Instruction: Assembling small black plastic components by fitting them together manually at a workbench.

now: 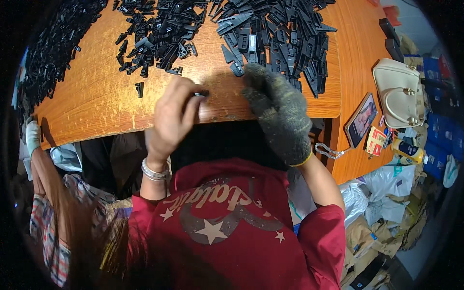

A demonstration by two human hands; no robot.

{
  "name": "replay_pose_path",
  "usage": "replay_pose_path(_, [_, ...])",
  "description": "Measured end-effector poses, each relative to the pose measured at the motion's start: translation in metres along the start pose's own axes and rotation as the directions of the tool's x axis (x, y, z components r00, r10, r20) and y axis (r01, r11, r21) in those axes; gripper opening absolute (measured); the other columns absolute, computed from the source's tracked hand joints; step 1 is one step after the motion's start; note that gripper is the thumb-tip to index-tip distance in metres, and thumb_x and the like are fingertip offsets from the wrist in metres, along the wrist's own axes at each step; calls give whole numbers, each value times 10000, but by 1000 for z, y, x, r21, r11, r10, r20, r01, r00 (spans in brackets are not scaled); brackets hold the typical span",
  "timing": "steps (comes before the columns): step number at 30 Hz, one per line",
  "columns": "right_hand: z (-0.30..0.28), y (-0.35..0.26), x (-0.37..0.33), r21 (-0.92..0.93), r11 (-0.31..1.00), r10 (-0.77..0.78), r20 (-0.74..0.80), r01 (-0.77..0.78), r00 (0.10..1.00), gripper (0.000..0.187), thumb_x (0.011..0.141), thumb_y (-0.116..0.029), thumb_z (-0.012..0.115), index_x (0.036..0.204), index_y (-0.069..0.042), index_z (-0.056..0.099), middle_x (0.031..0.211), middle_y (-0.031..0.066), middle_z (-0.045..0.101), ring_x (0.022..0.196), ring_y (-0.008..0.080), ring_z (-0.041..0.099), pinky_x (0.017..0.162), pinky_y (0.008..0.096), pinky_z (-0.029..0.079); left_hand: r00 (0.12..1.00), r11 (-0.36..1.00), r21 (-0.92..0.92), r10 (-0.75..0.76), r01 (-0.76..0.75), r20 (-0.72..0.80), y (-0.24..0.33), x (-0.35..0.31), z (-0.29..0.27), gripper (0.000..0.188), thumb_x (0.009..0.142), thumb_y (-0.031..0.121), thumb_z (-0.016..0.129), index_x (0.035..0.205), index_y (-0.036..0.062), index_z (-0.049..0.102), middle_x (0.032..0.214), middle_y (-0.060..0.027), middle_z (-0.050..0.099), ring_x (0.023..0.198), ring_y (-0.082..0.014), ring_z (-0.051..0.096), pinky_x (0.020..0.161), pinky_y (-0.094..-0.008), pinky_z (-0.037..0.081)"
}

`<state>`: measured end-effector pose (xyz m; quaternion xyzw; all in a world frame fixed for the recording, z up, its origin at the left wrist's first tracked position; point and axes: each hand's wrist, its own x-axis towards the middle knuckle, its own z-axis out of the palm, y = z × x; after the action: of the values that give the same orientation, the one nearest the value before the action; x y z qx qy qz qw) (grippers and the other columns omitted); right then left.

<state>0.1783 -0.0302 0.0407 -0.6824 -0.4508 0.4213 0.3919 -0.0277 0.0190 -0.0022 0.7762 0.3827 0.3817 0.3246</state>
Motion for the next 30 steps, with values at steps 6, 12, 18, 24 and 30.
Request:
replay_pose_path(6, [-13, -3, 9, -446, 799, -276, 323, 403, 905, 333, 874, -170, 656, 1183, -46, 645, 1101, 143, 680, 977, 291, 662, 805, 383, 524, 999, 999, -50, -9, 11, 31, -3, 3, 18, 139, 794, -19, 652, 925, -9, 603, 868, -143, 551, 744, -351, 604, 655, -405, 485])
replay_pose_path(12, [-12, 7, 13, -535, 601, -415, 426, 594, 804, 291, 866, -231, 657, 1117, -85, 676, 1021, 136, 683, 905, 317, 656, 780, 417, 511, 999, 998, -61, 4, -1, 42, -3, 3, 18, 146, 793, -21, 645, 932, -9, 603, 863, -143, 551, 745, -351, 602, 655, -411, 480])
replay_pose_path(18, [-9, -12, 20, -641, 500, -254, 535, 583, 806, 288, 864, -265, 626, 1094, -96, 663, 1003, 128, 672, 934, 304, 645, 821, 416, 501, 997, 999, -23, -24, 26, 76, -1, 1, 16, 197, 777, -66, 657, 962, -34, 600, 901, -151, 570, 794, -322, 604, 700, -366, 487])
replay_pose_path(24, [-3, -6, 34, -474, 160, -539, 693, 866, 479, 237, 822, -187, 576, 1013, -64, 645, 1002, 120, 640, 976, 305, 613, 912, 444, 460, 998, 1000, -1, 19, -19, 59, -5, 1, 18, 219, 750, -68, 660, 957, -28, 600, 920, -161, 577, 787, -359, 614, 677, -385, 495])
replay_pose_path(30, [12, -18, 29, -374, 207, -528, 735, 904, 425, 232, 755, -197, 605, 941, -65, 645, 937, 127, 637, 920, 287, 627, 833, 430, 485, 997, 999, -34, -37, 40, 63, -8, -6, 21, 210, 723, -29, 651, 918, -8, 576, 915, -142, 539, 774, -366, 602, 638, -431, 488])
